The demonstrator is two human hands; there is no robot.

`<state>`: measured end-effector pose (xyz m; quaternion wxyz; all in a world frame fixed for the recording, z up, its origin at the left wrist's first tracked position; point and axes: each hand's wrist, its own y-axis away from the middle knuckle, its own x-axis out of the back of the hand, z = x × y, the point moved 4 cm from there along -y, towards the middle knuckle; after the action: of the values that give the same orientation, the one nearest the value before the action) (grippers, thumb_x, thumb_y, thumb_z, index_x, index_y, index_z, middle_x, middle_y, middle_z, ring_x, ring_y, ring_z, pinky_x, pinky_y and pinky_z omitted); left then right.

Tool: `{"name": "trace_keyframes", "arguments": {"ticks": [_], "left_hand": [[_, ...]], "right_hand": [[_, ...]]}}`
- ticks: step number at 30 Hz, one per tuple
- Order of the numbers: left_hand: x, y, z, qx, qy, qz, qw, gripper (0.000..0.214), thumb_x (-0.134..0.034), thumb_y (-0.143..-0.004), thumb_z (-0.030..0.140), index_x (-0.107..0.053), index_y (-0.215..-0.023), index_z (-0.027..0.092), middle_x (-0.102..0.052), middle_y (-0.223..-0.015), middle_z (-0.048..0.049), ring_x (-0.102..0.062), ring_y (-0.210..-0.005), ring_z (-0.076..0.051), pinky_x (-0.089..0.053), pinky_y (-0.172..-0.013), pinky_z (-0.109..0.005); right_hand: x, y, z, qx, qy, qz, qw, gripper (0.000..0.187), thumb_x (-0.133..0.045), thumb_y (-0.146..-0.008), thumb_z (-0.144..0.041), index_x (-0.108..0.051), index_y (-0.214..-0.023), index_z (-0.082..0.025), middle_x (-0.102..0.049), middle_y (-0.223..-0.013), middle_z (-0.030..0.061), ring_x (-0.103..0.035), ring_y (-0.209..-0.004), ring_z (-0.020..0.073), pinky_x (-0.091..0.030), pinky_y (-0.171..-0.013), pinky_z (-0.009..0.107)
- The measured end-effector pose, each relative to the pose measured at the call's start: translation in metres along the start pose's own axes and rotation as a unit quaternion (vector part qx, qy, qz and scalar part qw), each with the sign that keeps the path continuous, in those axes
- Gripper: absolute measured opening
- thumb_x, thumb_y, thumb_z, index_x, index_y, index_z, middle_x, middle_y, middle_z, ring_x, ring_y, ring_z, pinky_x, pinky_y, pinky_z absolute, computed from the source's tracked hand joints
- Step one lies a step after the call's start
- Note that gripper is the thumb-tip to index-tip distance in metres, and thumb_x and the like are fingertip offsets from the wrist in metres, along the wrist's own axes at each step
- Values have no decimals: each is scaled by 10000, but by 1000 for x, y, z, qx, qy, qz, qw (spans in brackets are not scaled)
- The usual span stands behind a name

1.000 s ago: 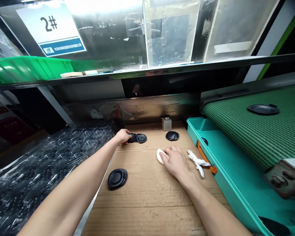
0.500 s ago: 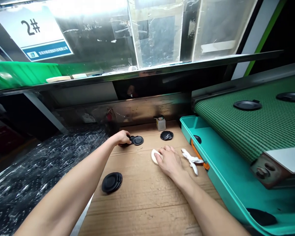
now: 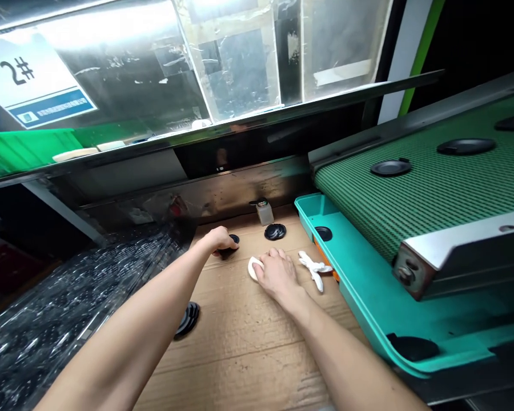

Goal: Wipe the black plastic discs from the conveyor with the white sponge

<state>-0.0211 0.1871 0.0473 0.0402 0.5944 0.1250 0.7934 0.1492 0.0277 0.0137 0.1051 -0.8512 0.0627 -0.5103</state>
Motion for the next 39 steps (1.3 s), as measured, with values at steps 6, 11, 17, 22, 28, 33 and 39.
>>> {"name": "trace_keyframes", "arguments": {"ticks": [6,11,17,22,28,33,39], "left_hand": [[0,-6,7,15,-35,14,999,777,-872,-482,376,-647,-1191,149,-648,-1163,-229,-654,-916,-381,-559,-490,-338],[-4,-2,12,4,-42,3,999,797,-859,-506,351,-617,-1241,162,-628,-1226,-205,-654,-913,-365,-558,-482,-328],[2,14,13,-5,-62,5,998,1053,-875,-470,407,-453,-1416,220,-502,-1384,-225,-628,-1014,-389,-555,-557,-330],[9,48,-3,-33,-90,3,995,1189,-831,-485,556,-282,-1499,264,-318,-1490,-263,-576,-1100,-431,-552,-635,-362],[-6,69,-30,-102,-45,-11,994,858,-757,-585,424,-447,-1362,233,-510,-1315,-201,-659,-908,-312,-544,-664,-357],[-9,66,-42,-128,-42,18,991,591,-736,-592,430,-604,-1137,242,-600,-1156,-137,-636,-995,-301,-503,-818,-348],[-12,68,-44,-129,-27,37,991,593,-722,-586,480,-609,-1100,207,-564,-1249,-164,-569,-1111,-374,-470,-873,-421]], "right_hand": [[1,-1,2,5,-3,5,1000,327,-462,-938,-408,-706,-976,-195,-607,-1054,113,-501,-1038,270,-389,-846,371],[0,-2,1,2,-8,4,1000,337,-449,-943,-410,-702,-981,-190,-601,-1062,117,-499,-1038,275,-389,-856,381],[1,1,4,-2,-14,-2,1000,337,-450,-950,-423,-696,-975,-194,-604,-1052,112,-504,-1056,274,-385,-871,377],[10,-15,0,-21,-40,7,999,318,-420,-970,-389,-642,-1118,-216,-602,-1119,99,-539,-1072,255,-396,-900,368],[-6,-89,-45,76,-51,-112,989,818,-644,-753,-141,-329,-1485,-323,-331,-1534,46,-411,-1319,265,-346,-1049,371],[-35,-135,-64,123,-46,-203,970,859,-753,-622,-184,-463,-1419,-323,-516,-1410,38,-538,-1215,246,-424,-987,307],[-49,-146,-54,130,-28,-218,967,767,-767,-627,-301,-541,-1357,-229,-632,-1250,79,-591,-1135,263,-451,-928,279]]}}
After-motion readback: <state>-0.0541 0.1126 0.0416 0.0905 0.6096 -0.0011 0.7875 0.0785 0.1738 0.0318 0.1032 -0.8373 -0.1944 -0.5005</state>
